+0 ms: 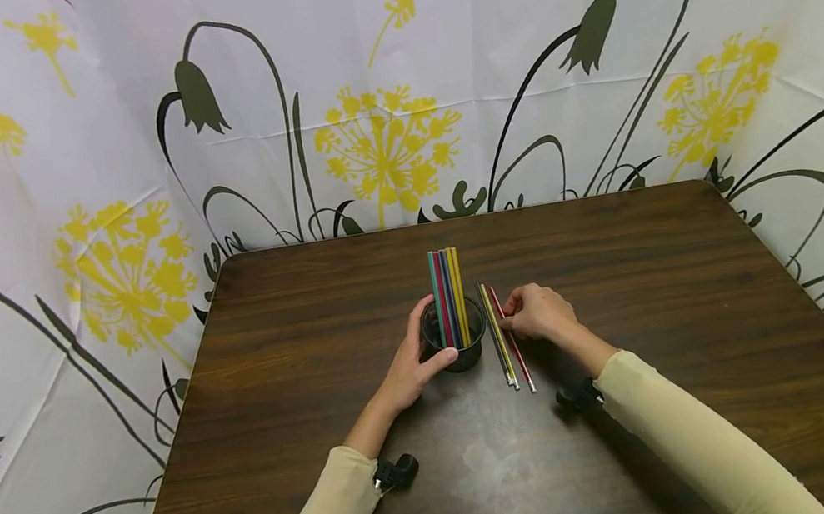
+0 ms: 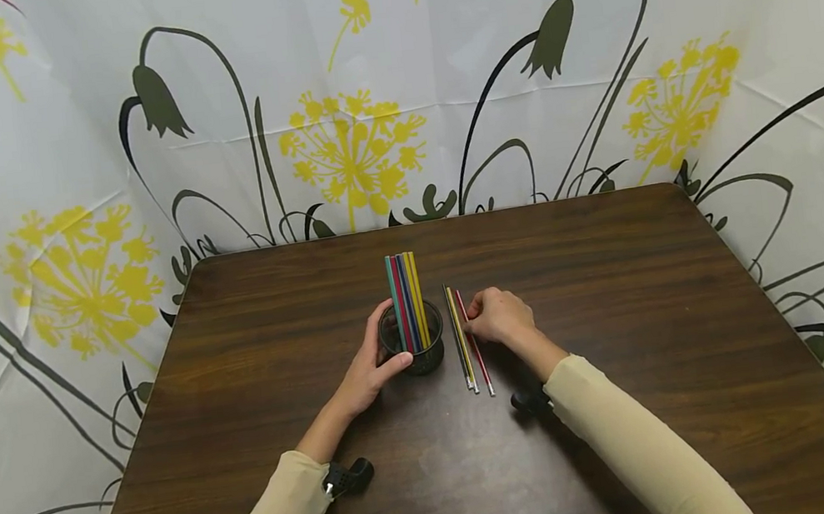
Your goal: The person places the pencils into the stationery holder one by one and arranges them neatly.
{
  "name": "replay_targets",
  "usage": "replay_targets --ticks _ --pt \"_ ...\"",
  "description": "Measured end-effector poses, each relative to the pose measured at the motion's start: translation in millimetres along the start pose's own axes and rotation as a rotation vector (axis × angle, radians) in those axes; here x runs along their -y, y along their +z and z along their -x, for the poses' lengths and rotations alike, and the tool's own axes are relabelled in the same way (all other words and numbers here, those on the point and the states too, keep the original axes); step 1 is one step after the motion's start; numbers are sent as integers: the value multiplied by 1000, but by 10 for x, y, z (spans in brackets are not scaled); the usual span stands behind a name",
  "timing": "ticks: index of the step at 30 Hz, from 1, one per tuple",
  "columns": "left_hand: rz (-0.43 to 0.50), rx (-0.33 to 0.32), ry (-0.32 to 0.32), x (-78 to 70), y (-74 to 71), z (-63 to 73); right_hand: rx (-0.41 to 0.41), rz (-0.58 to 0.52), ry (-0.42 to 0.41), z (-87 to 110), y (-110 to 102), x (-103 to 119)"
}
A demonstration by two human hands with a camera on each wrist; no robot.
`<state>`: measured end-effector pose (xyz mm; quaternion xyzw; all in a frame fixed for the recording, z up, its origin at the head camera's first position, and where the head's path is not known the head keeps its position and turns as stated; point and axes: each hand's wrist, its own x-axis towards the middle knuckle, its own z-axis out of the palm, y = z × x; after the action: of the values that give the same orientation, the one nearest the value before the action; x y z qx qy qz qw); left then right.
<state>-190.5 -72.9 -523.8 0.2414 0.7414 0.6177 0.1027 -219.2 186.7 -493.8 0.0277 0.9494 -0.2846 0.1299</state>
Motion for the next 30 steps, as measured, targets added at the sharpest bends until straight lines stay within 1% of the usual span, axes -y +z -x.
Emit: replay_targets --ticks 6,8,16,22,25,30 --pt "4 0 0 -25 4 2 -43 108 32 25 -29 44" --pt "2 1 -2 -24 3 5 -47 129 35 28 -31 48" --pt "0 -2 -4 -21 6 1 -66 163 36 24 -35 45" --pt "0 1 -14 -7 8 0 -61 141 34 38 -68 24" --pt "1 2 -16 -6 11 1 -67 99 24 60 -122 26" --pt "2 5 -8 1 4 -3 -121 17 -21 139 -296 142"
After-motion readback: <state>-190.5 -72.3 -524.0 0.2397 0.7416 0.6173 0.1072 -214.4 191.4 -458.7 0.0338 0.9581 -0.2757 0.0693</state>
